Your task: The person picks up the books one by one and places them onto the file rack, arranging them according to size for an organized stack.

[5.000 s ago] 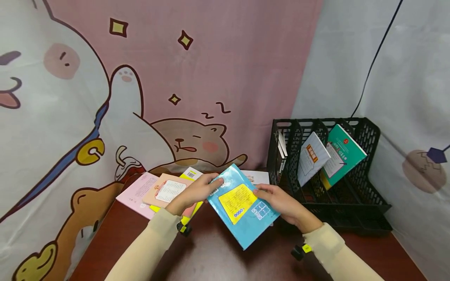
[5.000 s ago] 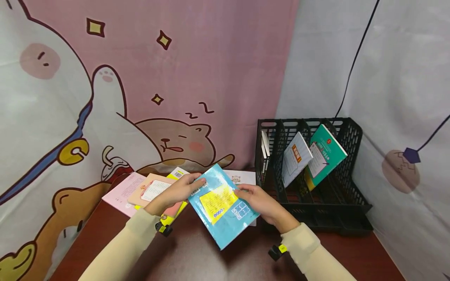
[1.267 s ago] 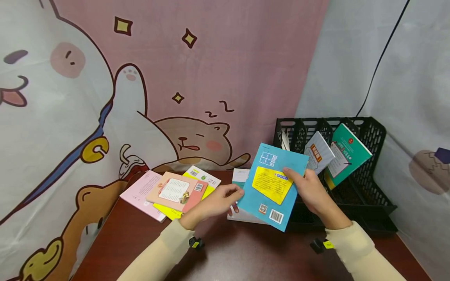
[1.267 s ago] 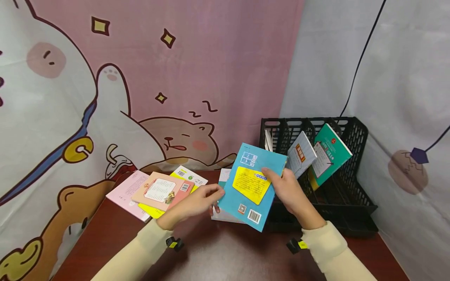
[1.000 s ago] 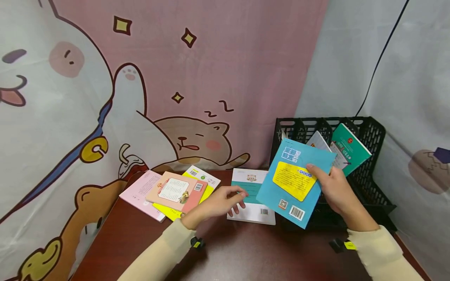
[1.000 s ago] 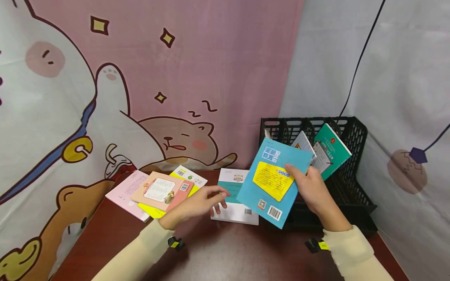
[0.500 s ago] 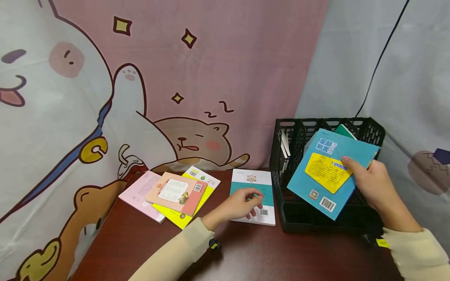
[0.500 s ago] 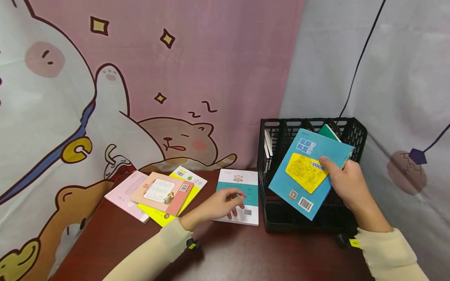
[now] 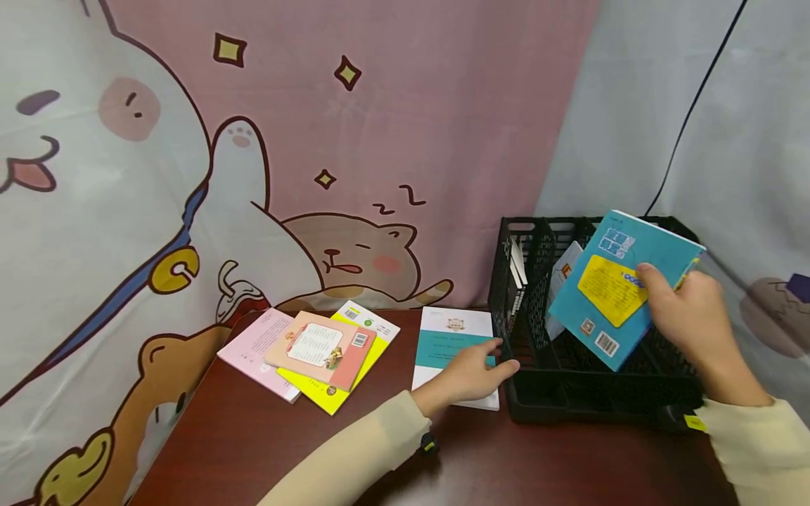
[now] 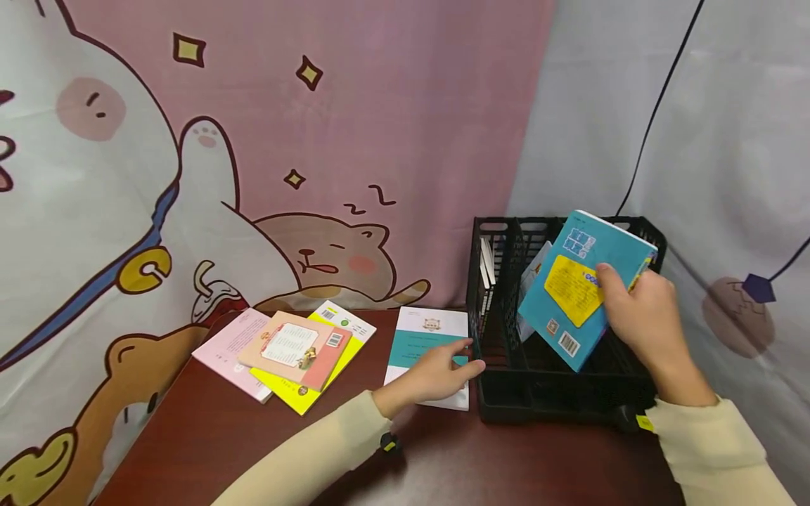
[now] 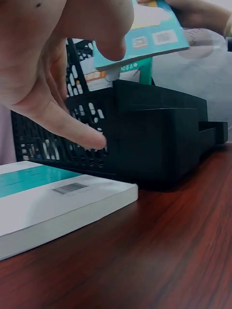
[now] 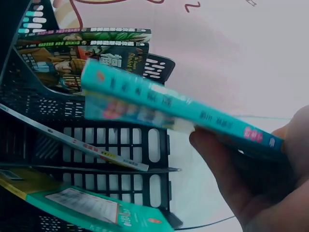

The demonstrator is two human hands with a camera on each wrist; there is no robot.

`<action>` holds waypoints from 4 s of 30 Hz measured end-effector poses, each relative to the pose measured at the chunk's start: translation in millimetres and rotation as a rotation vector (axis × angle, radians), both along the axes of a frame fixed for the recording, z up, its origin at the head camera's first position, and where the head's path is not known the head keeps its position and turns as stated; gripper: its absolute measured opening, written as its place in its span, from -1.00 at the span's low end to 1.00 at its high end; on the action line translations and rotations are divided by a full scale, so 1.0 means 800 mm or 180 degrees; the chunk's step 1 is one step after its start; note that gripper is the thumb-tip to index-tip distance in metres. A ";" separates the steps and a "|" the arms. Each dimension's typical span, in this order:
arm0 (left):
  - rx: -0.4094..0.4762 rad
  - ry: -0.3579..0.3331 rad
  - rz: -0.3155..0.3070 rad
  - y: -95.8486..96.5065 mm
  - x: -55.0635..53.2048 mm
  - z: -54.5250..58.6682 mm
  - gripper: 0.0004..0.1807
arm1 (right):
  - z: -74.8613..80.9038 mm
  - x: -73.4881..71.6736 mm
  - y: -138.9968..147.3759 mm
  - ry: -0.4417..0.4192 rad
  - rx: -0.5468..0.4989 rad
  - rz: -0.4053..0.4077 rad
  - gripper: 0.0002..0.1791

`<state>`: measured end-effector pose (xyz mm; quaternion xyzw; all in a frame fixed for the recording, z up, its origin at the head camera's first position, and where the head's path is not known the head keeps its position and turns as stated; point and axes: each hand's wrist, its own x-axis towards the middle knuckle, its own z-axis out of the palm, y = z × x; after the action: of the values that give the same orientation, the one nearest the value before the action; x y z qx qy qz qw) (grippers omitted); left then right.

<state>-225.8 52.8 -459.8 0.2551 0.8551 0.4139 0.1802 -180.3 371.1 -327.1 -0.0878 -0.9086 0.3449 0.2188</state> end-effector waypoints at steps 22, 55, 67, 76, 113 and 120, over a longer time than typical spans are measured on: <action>-0.0474 0.0398 0.0158 0.030 0.007 -0.001 -0.21 | -0.027 -0.072 -0.051 0.0992 0.0188 -0.0270 -0.34; -0.0478 0.0412 0.0156 0.030 0.004 -0.004 -0.22 | -0.166 -0.122 -0.056 0.0501 0.0030 -0.0041 -0.50; -0.0443 0.0400 0.0159 0.029 0.006 -0.005 -0.23 | -0.176 -0.123 -0.043 0.0328 0.0104 -0.0071 -0.52; -0.0477 0.0411 0.0155 0.031 0.007 -0.006 -0.23 | -0.202 -0.125 -0.035 0.0292 0.0109 -0.0194 -0.38; 0.0312 0.0292 0.0215 -0.021 -0.016 0.006 -0.49 | -0.102 -0.020 -0.101 -0.0877 0.0355 0.0648 -0.38; 0.0444 0.0469 0.0510 -0.062 -0.029 0.007 -0.59 | -0.109 -0.007 -0.167 -0.0781 -0.0137 0.1026 -0.53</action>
<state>-249.2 3.3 -454.1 0.2277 0.8527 0.4656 0.0651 -185.6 237.3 -414.0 0.0128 -0.9231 0.3815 0.0466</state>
